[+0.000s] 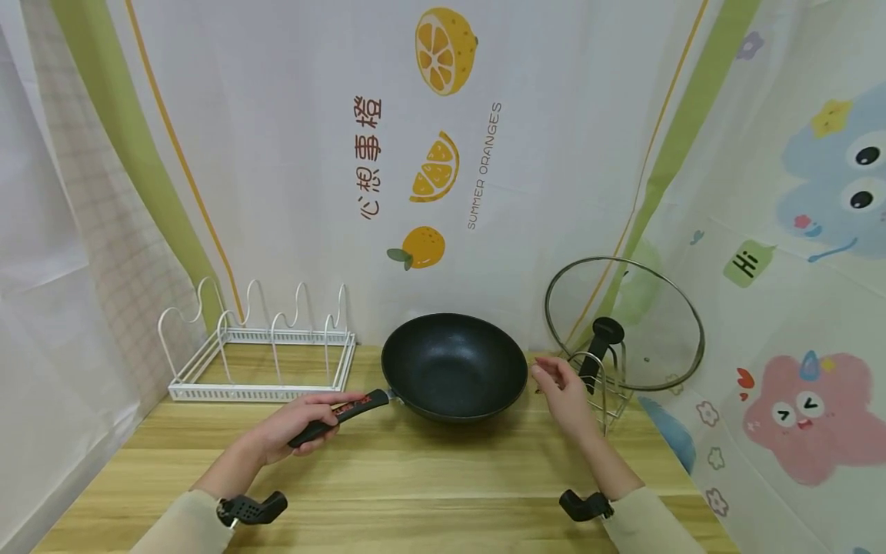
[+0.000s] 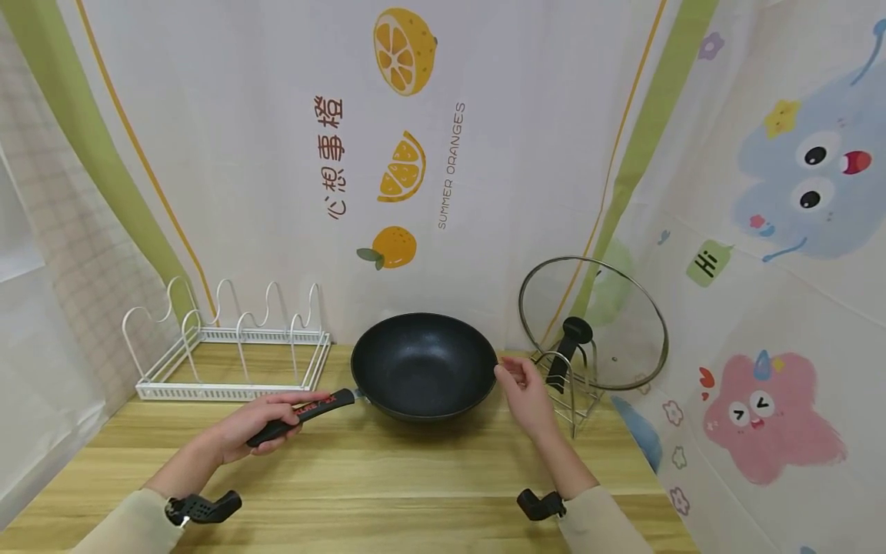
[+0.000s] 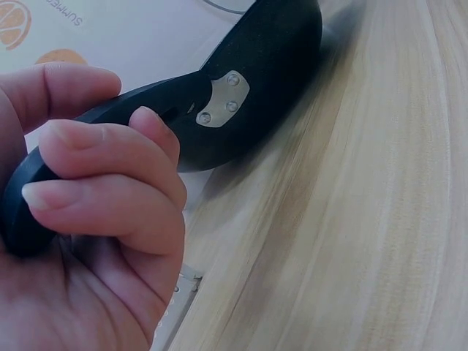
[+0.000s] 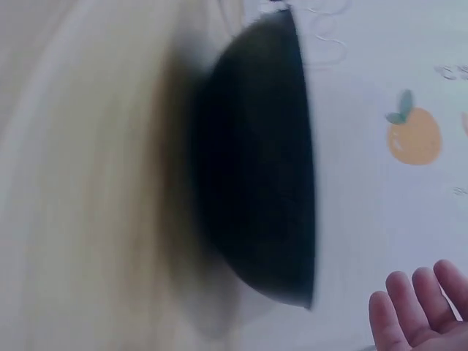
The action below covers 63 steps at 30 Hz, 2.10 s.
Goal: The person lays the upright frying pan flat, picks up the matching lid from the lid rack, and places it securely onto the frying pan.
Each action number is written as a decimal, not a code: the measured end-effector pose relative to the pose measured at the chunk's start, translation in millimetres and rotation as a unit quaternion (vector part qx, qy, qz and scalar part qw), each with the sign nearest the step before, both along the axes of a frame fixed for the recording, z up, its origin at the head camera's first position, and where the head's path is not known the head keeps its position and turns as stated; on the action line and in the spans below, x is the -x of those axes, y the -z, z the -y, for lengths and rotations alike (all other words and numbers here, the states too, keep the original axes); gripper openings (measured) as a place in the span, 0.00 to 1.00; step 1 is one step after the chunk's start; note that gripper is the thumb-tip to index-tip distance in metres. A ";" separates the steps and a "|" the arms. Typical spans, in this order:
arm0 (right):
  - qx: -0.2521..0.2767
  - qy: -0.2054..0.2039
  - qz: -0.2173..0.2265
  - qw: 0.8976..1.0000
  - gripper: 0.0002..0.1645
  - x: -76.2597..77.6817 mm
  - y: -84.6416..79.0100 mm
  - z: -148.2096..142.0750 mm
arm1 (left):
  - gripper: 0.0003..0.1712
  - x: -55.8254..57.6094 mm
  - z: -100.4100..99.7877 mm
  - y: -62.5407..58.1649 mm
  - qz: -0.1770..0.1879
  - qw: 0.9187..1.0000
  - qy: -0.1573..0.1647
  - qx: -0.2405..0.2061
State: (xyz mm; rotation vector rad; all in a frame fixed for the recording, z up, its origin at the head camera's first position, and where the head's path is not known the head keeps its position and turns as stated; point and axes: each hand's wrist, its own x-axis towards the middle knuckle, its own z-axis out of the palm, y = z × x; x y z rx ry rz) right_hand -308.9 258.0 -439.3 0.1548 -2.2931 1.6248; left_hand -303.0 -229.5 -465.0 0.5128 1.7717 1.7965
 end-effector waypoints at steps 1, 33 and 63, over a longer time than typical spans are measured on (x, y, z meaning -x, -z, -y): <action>0.000 0.003 -0.009 1.000 0.23 -0.4 -4.4 -2.5 | 0.38 0.0 -0.1 0.0 -0.001 1.000 0.000 0.000; -0.049 0.161 0.060 0.984 0.34 7.5 -36.7 -107.7 | 0.38 -0.7 -0.3 0.1 0.003 1.000 -0.007 0.006; 0.082 -0.061 0.178 0.979 0.42 58.6 -10.8 -121.5 | 0.37 -0.5 -0.9 0.1 0.000 1.000 -0.011 0.007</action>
